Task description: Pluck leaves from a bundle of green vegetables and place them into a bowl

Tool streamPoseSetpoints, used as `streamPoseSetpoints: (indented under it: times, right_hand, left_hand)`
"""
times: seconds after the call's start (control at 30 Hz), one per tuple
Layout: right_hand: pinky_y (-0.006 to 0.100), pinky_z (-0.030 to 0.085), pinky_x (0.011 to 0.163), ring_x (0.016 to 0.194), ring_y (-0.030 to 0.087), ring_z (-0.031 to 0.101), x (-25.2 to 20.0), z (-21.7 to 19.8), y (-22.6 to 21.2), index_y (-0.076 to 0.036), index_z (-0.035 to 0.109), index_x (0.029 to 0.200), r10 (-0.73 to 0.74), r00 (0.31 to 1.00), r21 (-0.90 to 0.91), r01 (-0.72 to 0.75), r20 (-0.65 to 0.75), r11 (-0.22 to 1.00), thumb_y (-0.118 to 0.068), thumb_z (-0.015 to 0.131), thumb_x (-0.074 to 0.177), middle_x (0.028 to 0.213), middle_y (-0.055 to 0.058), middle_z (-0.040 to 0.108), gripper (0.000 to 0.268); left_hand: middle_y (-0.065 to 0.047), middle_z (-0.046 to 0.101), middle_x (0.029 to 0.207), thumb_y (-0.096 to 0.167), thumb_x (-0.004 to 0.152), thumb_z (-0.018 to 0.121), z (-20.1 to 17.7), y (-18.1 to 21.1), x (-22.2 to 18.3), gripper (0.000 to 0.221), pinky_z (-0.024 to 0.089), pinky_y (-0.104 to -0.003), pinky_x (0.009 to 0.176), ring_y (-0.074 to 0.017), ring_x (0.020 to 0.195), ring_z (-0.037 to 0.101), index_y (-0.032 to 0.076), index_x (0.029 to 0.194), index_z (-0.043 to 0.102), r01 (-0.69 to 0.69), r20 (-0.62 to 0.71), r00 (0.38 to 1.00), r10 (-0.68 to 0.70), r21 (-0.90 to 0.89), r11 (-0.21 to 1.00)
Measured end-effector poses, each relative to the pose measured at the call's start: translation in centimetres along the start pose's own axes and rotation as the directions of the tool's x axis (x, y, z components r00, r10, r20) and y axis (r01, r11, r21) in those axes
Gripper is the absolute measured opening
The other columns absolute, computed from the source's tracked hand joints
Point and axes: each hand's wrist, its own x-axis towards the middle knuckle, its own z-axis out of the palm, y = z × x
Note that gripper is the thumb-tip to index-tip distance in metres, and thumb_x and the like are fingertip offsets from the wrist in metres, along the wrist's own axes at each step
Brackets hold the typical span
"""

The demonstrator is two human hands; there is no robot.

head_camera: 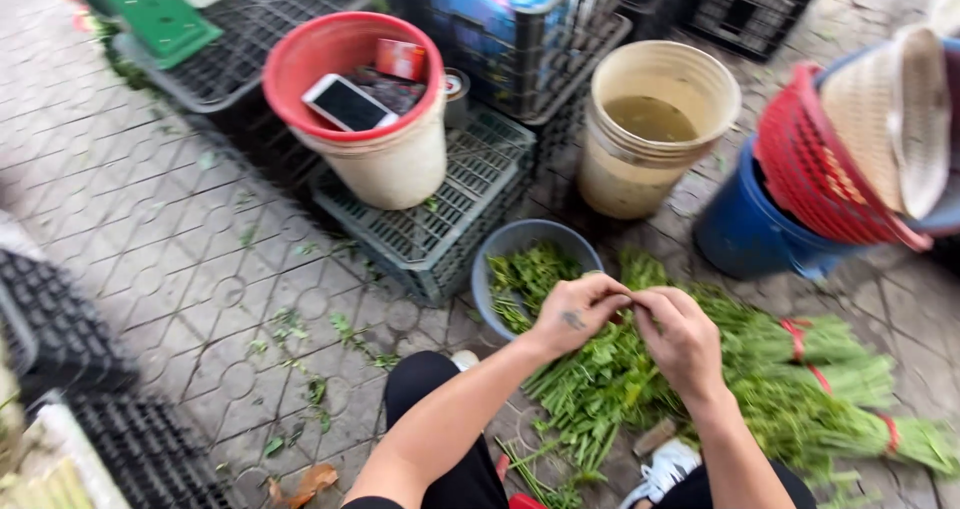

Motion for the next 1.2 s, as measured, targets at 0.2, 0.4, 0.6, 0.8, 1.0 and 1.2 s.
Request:
streamPoseSetpoints:
  times: [0.2,0.4,0.6,0.8,1.0,1.2]
  right_hand:
    - [0.039,0.054,0.063,0.086,0.02,0.069,-1.6,0.6,1.8,-0.017,0.073,0.11,0.158,0.967,-0.224,-0.112,0.2,0.968,-0.022,0.071,0.092,0.104,-0.002,0.073,0.019]
    - [0.037,0.062,0.079,0.09,0.014,0.072,-2.9,0.6,7.2,-0.026,0.072,0.107,0.527,0.693,-0.454,-0.313,0.491,0.834,-0.038,0.064,0.095,0.108,-0.008,0.074,0.02]
    - [0.039,0.059,0.083,0.094,0.024,0.076,-8.1,-0.7,17.3,-0.02,0.079,0.103,0.807,0.353,-0.668,-0.453,0.474,0.591,-0.025,0.059,0.094,0.105,0.002,0.083,0.022]
    - [0.049,0.061,0.089,0.105,0.034,0.075,-5.8,-1.1,15.4,-0.007,0.065,0.12,0.906,0.266,-0.838,-0.36,0.329,0.41,-0.03,0.075,0.087,0.117,0.016,0.071,0.041]
    - [0.05,0.056,0.082,0.095,0.036,0.072,-1.7,-1.5,7.4,-0.024,0.071,0.101,0.709,0.705,-0.487,-0.616,0.009,0.619,-0.04,0.068,0.09,0.093,0.009,0.073,0.02]
    - [0.031,0.048,0.053,0.059,0.016,0.057,2.0,0.5,0.0,-0.01,0.079,0.104,0.386,0.916,0.297,-0.4,0.107,0.867,-0.012,0.086,0.078,0.075,0.007,0.07,0.027]
  left_hand:
    - [-0.005,0.075,0.102,0.015,0.096,0.073,-0.2,1.2,0.0,0.01,0.057,-0.02,0.075,-0.0114,0.08,0.073,0.009,0.104,0.076,-0.01,-0.019,1.0,0.01,0.005,1.0]
    - [-0.006,0.075,0.099,0.014,0.095,0.074,-1.8,2.4,0.5,0.013,0.058,-0.02,0.071,-0.0092,0.074,0.068,0.008,0.107,0.076,0.011,-0.07,0.997,-0.023,-0.164,0.986]
    - [-0.006,0.076,0.086,0.009,0.097,0.072,-3.5,3.8,1.2,0.016,0.058,-0.017,0.068,-0.0069,0.07,0.066,0.004,0.112,0.076,-0.006,-0.126,0.991,-0.034,-0.302,0.953]
    - [-0.006,0.075,0.095,0.014,0.096,0.074,-4.1,3.1,2.1,0.012,0.056,-0.026,0.082,-0.0127,0.086,0.069,0.01,0.107,0.079,-0.159,-0.118,0.983,0.142,-0.155,0.975]
    - [-0.004,0.073,0.117,0.021,0.095,0.076,-3.2,1.5,2.5,0.011,0.05,-0.034,0.101,-0.0195,0.111,0.067,0.017,0.103,0.082,-0.253,-0.059,0.965,0.254,0.028,0.967]
    - [-0.008,0.067,0.13,0.021,0.096,0.076,-2.1,1.5,2.1,0.013,0.048,-0.038,0.106,-0.021,0.117,0.064,0.016,0.107,0.082,-0.145,-0.001,0.989,0.145,0.01,0.989]
